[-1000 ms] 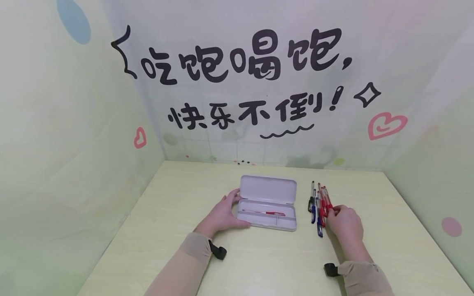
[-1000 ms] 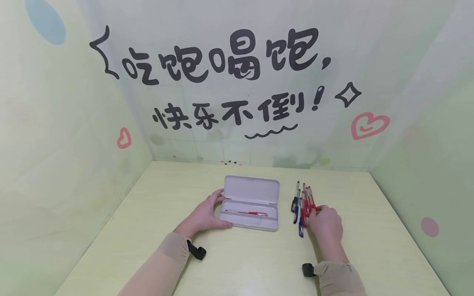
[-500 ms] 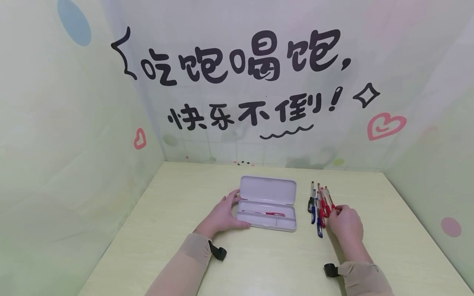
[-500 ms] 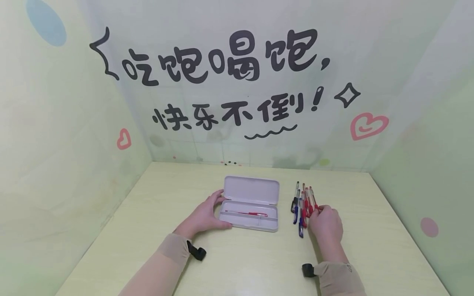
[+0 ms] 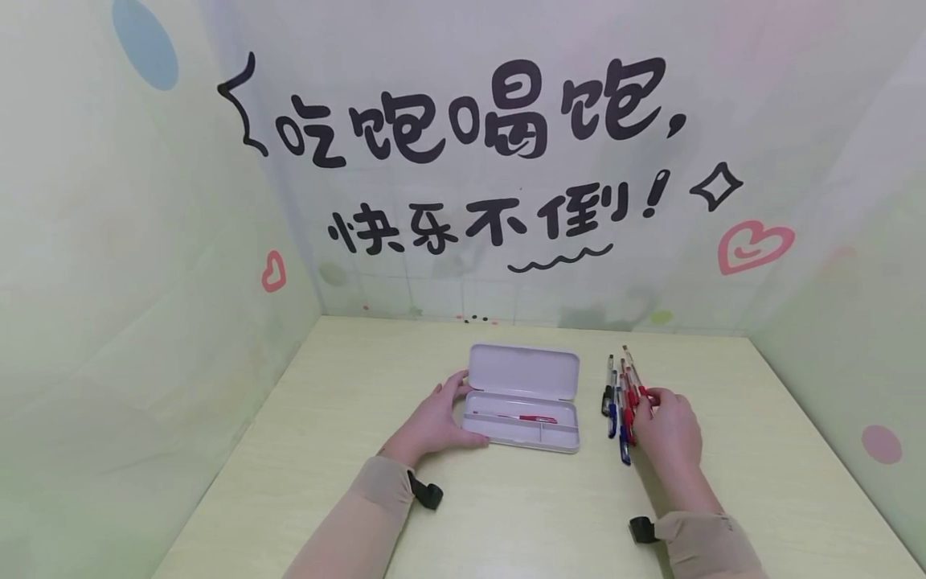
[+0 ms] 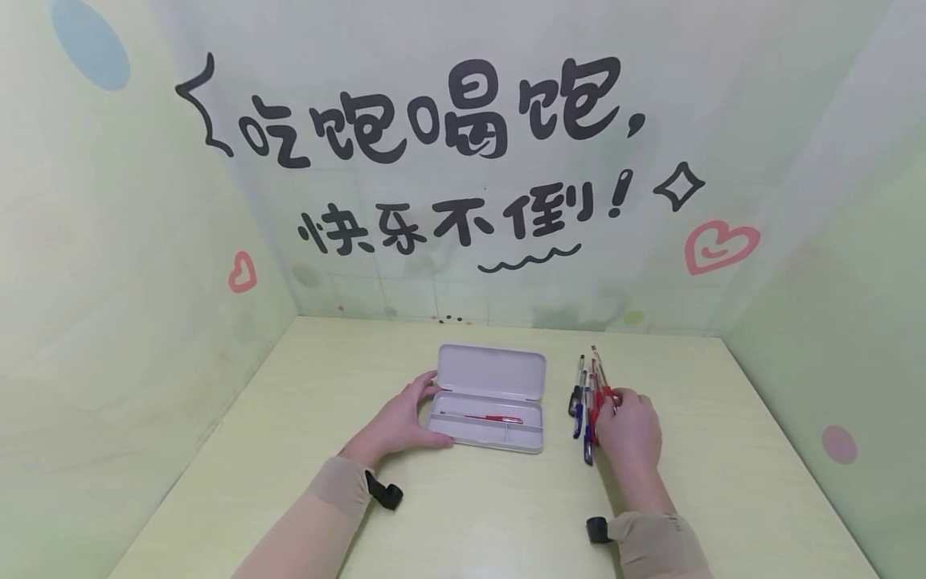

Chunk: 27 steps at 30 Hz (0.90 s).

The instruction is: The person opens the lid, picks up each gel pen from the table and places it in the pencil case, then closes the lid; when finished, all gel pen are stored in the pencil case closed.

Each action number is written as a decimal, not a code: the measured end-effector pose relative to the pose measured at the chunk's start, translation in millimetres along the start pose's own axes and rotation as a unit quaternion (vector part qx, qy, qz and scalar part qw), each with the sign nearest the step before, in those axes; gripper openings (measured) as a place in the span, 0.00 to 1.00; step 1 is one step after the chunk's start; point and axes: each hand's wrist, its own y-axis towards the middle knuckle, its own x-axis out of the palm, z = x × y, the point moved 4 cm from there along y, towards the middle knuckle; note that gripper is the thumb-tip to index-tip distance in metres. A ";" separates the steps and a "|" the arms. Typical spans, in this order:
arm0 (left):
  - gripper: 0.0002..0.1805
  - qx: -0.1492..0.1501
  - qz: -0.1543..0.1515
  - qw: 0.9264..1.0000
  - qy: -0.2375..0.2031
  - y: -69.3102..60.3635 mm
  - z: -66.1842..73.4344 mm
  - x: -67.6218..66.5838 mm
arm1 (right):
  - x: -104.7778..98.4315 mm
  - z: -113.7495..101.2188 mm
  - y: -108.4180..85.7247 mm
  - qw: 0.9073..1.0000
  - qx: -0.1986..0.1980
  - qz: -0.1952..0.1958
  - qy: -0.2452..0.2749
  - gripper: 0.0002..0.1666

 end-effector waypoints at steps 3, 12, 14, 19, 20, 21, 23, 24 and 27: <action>0.76 0.002 0.000 1.000 0.001 0.6 0.5 -0.3 | 0.0 -16.2 -5.7 0.999 -0.039 0.021 0.018 0.26; 0.76 0.004 0.001 1.000 0.007 2.9 -0.1 -0.4 | 9.4 -51.6 -15.4 0.978 -0.192 0.067 0.043 0.16; 0.76 0.006 0.001 1.000 0.009 3.4 -0.4 -0.4 | 13.7 -56.2 -16.7 0.973 -0.219 0.061 0.042 0.14; 0.77 0.005 0.002 1.000 0.009 3.7 -2.0 -0.5 | 28.5 -69.7 -18.9 0.965 -0.259 0.014 0.027 0.13; 0.77 0.005 0.003 1.000 0.007 3.4 -2.3 -0.6 | 32.0 -72.7 -19.2 0.964 -0.263 0.002 0.021 0.13; 0.77 0.003 0.003 1.000 0.007 3.1 -2.7 -0.4 | 35.3 -75.8 -19.6 0.964 -0.267 -0.009 0.016 0.13; 0.77 -0.002 0.003 1.000 0.004 2.3 -3.2 -0.1 | 41.5 -82.0 -20.4 0.962 -0.270 -0.031 0.008 0.13; 0.76 -0.003 0.004 1.000 0.003 1.9 -3.5 0.3 | 44.1 -85.3 -21.0 0.961 -0.275 -0.039 0.005 0.13; 0.76 -0.007 0.004 1.000 0.002 1.3 -4.1 1.4 | 51.6 -94.7 -22.1 0.955 -0.291 -0.062 -0.003 0.11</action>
